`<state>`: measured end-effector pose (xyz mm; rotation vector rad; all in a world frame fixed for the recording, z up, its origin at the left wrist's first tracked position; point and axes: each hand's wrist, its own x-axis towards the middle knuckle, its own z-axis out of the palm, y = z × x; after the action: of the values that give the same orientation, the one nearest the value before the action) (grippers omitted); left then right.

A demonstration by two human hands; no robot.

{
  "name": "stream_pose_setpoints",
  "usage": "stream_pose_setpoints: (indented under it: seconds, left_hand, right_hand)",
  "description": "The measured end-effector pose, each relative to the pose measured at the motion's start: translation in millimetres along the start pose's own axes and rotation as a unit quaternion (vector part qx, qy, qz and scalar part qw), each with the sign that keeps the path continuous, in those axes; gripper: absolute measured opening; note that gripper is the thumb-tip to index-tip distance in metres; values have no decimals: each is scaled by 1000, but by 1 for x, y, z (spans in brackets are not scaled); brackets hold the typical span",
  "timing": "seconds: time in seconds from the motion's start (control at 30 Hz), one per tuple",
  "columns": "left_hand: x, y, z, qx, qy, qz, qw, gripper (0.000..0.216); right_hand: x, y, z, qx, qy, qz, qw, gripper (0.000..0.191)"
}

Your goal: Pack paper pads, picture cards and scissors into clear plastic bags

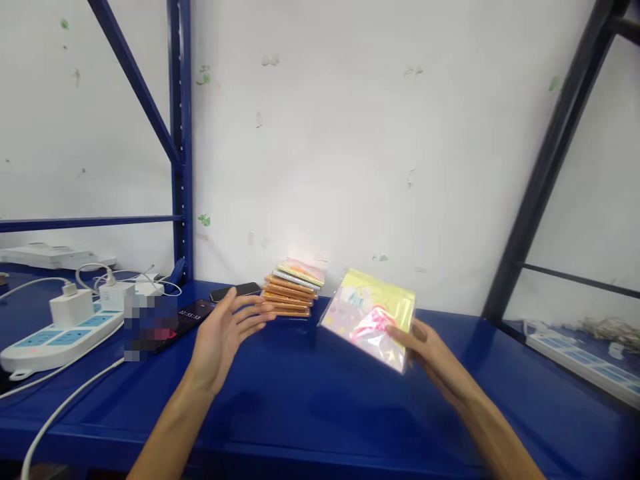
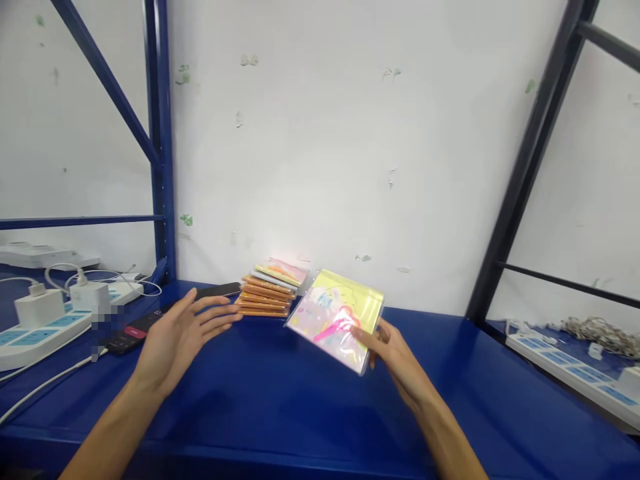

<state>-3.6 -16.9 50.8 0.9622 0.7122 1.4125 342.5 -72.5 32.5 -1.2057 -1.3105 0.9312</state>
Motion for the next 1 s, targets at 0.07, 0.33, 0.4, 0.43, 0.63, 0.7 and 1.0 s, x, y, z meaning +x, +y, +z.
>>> stream_pose_setpoints:
  seconds: [0.07,0.33,0.4,0.43,0.63,0.7,1.0]
  left_hand:
    - [1,10,-10,-20,21,-5,1000,42]
    - [0,20,-23,-55,56,-16,997,30]
    - [-2,20,-22,-52,43,-18,998,28]
    - [-3,20,-20,-51,37,-18,998,27]
    - [-5,15,-16,-38,8,-27,999,23]
    - [-4,13,-15,-32,3,-29,999,20]
    - [-3,9,-15,-19,-14,-47,999,16]
  right_hand:
    - [27,-6,-3,6,-1,-6,1000,42]
    - [179,-25,37,-36,-33,28,998,30]
    - [203,-19,56,-68,-23,41,997,33]
    - [211,-14,64,-85,-13,47,995,34]
    - [225,17,89,-179,63,77,979,35]
    - [227,22,89,-183,63,82,978,34]
    - [234,24,107,-40,31,46,998,36]
